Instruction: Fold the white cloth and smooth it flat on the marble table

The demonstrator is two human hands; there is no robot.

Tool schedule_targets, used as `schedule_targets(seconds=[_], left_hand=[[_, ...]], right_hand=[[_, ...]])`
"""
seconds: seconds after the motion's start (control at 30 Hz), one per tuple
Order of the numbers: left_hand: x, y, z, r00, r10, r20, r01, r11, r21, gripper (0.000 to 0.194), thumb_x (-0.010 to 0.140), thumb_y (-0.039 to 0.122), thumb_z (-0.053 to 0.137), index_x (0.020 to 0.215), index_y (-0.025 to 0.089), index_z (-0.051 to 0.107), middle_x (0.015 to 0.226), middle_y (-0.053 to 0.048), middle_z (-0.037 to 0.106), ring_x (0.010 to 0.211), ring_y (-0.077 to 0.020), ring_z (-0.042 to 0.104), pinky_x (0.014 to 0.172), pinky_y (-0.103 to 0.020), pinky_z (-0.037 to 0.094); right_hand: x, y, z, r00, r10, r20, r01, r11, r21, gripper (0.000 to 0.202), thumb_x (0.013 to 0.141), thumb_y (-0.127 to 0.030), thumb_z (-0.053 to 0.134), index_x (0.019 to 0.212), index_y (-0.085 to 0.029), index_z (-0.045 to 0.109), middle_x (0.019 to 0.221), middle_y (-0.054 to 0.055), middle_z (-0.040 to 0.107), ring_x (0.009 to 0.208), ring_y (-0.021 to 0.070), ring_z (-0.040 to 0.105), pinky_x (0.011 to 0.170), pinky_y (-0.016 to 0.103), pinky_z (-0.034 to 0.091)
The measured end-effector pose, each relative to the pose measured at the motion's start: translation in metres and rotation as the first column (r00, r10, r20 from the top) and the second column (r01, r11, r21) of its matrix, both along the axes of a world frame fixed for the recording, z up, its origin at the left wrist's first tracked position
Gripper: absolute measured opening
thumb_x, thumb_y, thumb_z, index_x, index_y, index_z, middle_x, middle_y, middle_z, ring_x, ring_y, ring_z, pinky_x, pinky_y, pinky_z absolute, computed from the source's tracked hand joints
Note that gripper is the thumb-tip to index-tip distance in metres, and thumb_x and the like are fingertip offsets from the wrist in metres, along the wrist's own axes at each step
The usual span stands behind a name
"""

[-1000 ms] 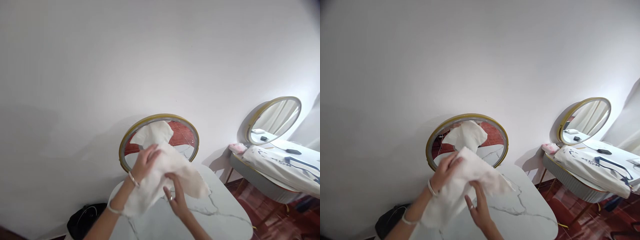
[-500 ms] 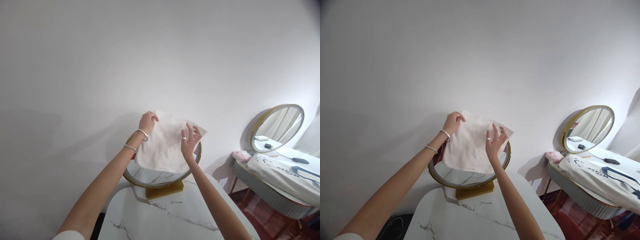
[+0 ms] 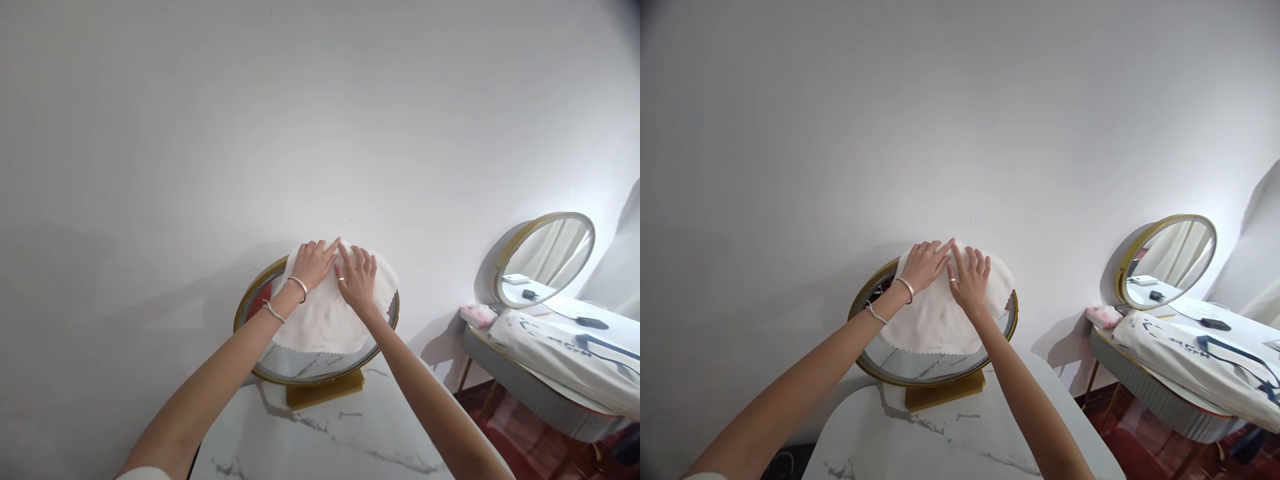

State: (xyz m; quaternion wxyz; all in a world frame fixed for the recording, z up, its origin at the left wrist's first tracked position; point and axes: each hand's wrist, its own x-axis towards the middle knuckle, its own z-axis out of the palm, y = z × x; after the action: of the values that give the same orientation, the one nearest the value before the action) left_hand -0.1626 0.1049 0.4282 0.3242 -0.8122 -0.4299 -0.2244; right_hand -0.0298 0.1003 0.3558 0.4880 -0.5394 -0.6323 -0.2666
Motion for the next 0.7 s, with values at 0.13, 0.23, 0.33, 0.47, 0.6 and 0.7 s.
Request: schedule_targets(seconds=[0.13,0.23,0.33,0.47,0.6,0.7], left_hand=[[0.020,0.008,-0.003,0.997,-0.038,-0.064,0.041,0.998,0.045,0.045,0.099,0.025,0.034,0.143,0.033,0.040,0.127,-0.009,0.059,0.106,-0.0246,0.057,0.084,-0.039,0.038],[0.039,0.014,-0.003,0.989,-0.100,-0.108,0.103,0.994,0.023,0.040,0.099,0.024,0.036,0.138,0.025,0.046,0.120,-0.010,0.064,0.106,-0.0241,0.057,0.084,-0.039,0.038],[0.053,0.018,-0.001,0.983,-0.138,-0.122,0.139,0.990,0.001,0.033,0.100,0.026,0.037,0.126,0.021,0.056,0.110,-0.008,0.068,0.099,-0.0232,0.060,0.082,-0.039,0.038],[0.047,0.025,0.001,0.981,-0.181,-0.069,0.181,0.983,0.003,0.031,0.100,0.025,0.035,0.110,0.020,0.064,0.105,-0.006,0.071,0.095,-0.0201,0.062,0.080,-0.037,0.039],[0.008,0.024,-0.003,0.973,-0.202,0.110,0.195,0.978,0.073,0.031,0.100,0.029,0.037,0.112,0.022,0.065,0.108,-0.005,0.072,0.097,-0.0177,0.063,0.082,-0.033,0.042],[-0.039,0.016,-0.018,0.929,-0.202,0.310,0.161,0.975,0.153,0.034,0.100,0.033,0.036,0.118,0.022,0.063,0.112,-0.005,0.071,0.101,-0.0173,0.064,0.084,-0.032,0.045]], right_hand=[[0.017,0.004,-0.009,0.997,0.021,-0.076,-0.021,1.000,0.000,0.046,0.100,-0.037,0.027,0.141,-0.022,0.045,0.139,0.013,0.045,0.131,0.0292,0.033,0.111,0.053,0.025],[0.029,0.008,-0.025,0.977,0.071,-0.201,-0.066,0.997,0.030,0.052,0.099,-0.041,0.029,0.146,-0.020,0.032,0.141,0.014,0.043,0.134,0.0292,0.031,0.110,0.055,0.026],[0.036,0.012,-0.048,0.929,0.039,-0.369,-0.029,0.999,0.034,0.060,0.098,-0.048,0.030,0.148,-0.016,0.024,0.148,0.019,0.034,0.140,0.0318,0.024,0.111,0.062,0.019],[0.035,0.020,-0.066,0.898,0.005,-0.439,0.001,1.000,0.013,0.062,0.098,-0.049,0.026,0.150,-0.016,0.020,0.154,0.022,0.021,0.144,0.0349,0.015,0.109,0.070,0.012],[0.022,0.027,-0.051,0.956,0.018,-0.292,0.009,0.996,0.089,0.058,0.099,-0.043,0.026,0.151,-0.016,0.021,0.152,0.021,0.026,0.143,0.0341,0.019,0.109,0.069,0.014],[0.001,0.032,-0.026,0.994,0.038,-0.101,-0.023,0.989,0.147,0.058,0.097,-0.044,0.033,0.147,-0.016,0.031,0.146,0.019,0.036,0.139,0.0338,0.026,0.111,0.066,0.014]])
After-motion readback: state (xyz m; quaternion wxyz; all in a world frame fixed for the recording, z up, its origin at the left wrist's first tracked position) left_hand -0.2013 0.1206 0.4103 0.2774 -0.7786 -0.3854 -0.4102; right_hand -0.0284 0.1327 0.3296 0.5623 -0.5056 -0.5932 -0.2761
